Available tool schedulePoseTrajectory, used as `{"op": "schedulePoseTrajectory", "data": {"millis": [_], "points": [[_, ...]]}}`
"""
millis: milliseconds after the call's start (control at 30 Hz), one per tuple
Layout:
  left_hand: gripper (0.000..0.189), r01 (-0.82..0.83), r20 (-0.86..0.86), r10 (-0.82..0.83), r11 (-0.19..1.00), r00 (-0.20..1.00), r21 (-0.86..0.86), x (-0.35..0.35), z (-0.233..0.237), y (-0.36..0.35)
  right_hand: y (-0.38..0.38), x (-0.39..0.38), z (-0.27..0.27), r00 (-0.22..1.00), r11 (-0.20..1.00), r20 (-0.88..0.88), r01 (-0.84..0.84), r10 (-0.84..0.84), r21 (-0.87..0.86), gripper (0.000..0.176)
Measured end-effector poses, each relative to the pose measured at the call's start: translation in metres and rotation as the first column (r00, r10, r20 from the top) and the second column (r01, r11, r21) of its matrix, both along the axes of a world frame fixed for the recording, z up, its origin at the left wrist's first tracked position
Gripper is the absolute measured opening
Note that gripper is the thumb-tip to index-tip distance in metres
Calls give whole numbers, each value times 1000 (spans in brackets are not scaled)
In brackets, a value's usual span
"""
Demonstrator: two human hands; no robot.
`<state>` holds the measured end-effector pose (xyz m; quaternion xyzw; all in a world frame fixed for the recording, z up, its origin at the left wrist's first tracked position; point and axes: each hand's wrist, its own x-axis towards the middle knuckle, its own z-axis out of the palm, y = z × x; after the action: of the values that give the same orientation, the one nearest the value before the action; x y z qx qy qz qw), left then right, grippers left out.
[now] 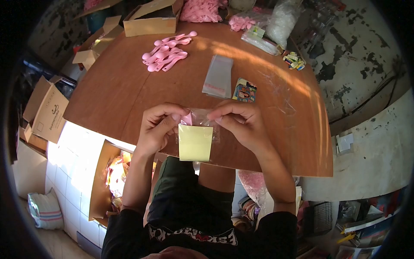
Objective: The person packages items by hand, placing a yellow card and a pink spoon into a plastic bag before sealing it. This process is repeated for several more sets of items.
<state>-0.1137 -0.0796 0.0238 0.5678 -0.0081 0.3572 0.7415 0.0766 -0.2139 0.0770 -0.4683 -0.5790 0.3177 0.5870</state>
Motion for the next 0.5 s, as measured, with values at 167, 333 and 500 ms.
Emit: {"op": "schedulePoseTrajectory", "data": {"millis": [167,333,500], "points": [[13,171,145,-148,972,978,-161,-8,8,2,-5,-8,10,994,1000,113,-8,5,25,15],[26,10,72,-16,997,997,78,-17,14,-8,-5,-27,9,998,999,70,-3,0,44,17],[42,75,-95,-66,993,993,87,-42,27,-13,-14,-48,9,984,990,160,59,-79,130,25]]}}
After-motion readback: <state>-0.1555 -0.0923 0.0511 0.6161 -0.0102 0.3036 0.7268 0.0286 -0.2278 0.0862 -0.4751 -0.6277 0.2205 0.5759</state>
